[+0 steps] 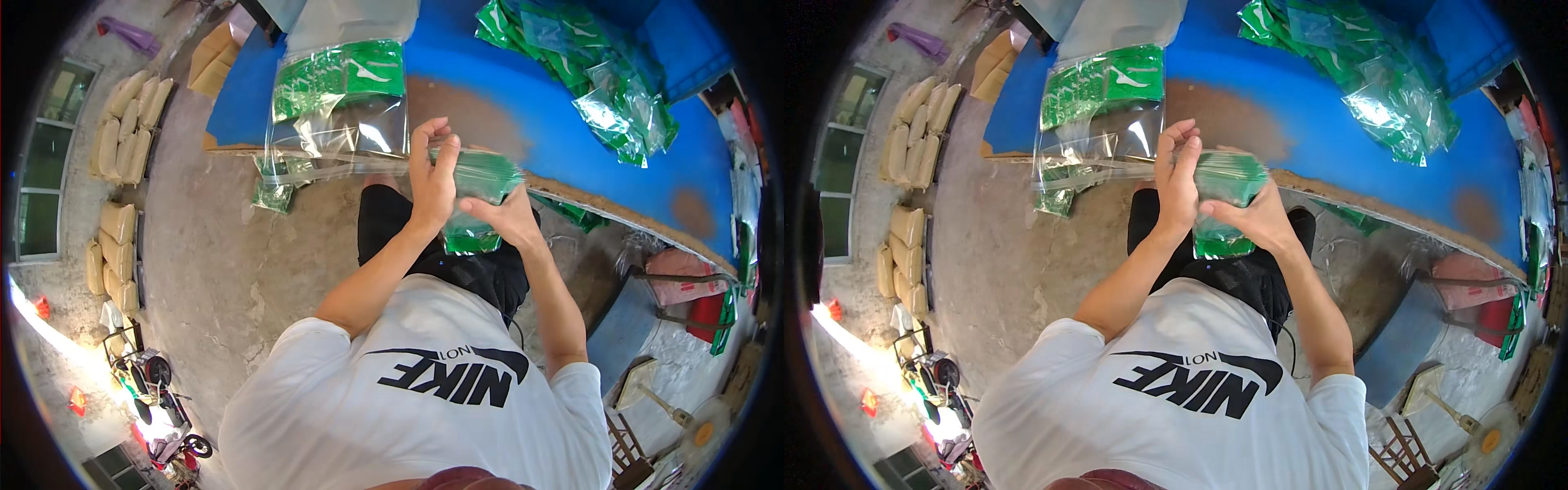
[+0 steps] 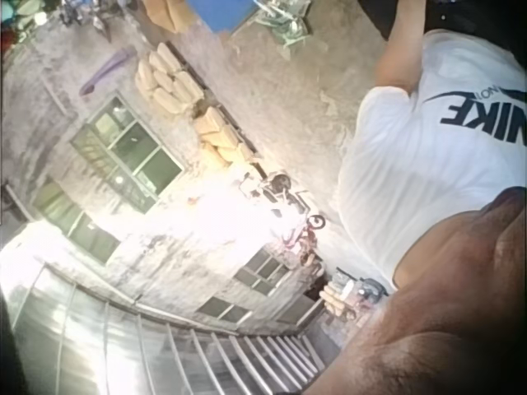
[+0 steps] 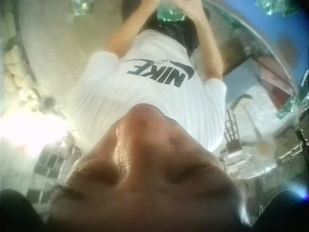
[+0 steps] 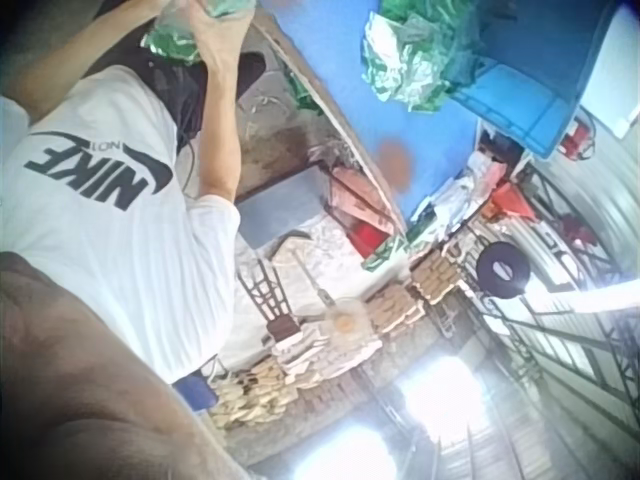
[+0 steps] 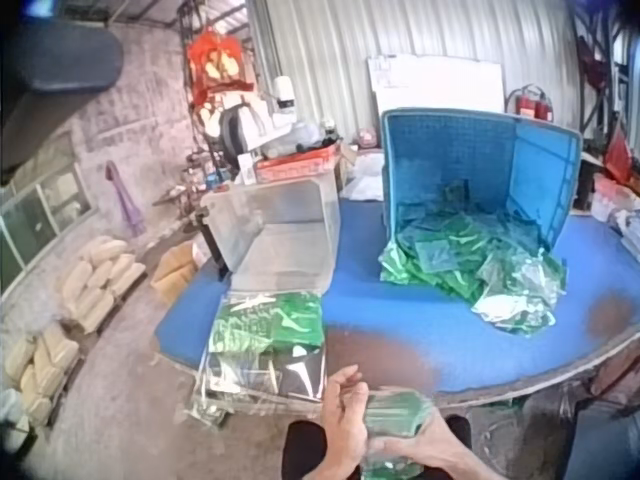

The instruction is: Sorting and stacking green plastic pouches and then placing a stack into a larger clear plastic bag.

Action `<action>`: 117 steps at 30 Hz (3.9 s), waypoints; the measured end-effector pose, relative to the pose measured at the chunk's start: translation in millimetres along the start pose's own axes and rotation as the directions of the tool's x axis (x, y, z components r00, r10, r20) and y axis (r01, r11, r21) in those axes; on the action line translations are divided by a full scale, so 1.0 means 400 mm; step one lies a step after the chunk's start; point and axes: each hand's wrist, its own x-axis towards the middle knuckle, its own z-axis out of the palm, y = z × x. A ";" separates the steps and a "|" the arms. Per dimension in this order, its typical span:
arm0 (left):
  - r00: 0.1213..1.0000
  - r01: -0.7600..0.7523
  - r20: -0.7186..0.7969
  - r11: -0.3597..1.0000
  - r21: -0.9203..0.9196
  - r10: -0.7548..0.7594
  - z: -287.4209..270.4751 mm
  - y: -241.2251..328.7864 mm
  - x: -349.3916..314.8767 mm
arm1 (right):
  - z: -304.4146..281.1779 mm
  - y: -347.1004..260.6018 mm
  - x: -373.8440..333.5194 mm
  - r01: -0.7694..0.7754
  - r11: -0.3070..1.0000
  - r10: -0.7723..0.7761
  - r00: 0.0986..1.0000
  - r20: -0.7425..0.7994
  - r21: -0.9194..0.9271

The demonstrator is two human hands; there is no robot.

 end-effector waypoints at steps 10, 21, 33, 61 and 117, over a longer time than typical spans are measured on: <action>0.883 -0.434 0.212 0.558 0.708 0.418 -0.284 0.052 0.058 | -0.064 0.106 0.003 -0.262 0.508 0.444 0.896 0.010 0.821; 0.813 -0.514 0.513 -0.073 0.855 0.275 -0.518 0.055 0.188 | -0.007 0.131 -0.044 -0.301 0.726 0.388 0.922 -0.006 0.618; 0.852 0.277 0.432 0.955 0.106 -0.295 -0.228 0.067 -0.010 | 0.035 0.013 -0.063 0.050 0.945 0.008 0.985 -0.175 0.322; 0.482 0.849 0.527 0.522 -0.083 -0.700 -0.169 -0.043 -0.154 | -0.055 -0.012 -0.099 -0.069 0.991 0.093 0.971 -0.221 0.116; 0.455 0.862 0.449 0.507 -0.006 -0.769 -0.115 -0.008 -0.169 | -0.036 0.004 -0.107 0.018 0.998 -0.007 0.986 -0.165 0.063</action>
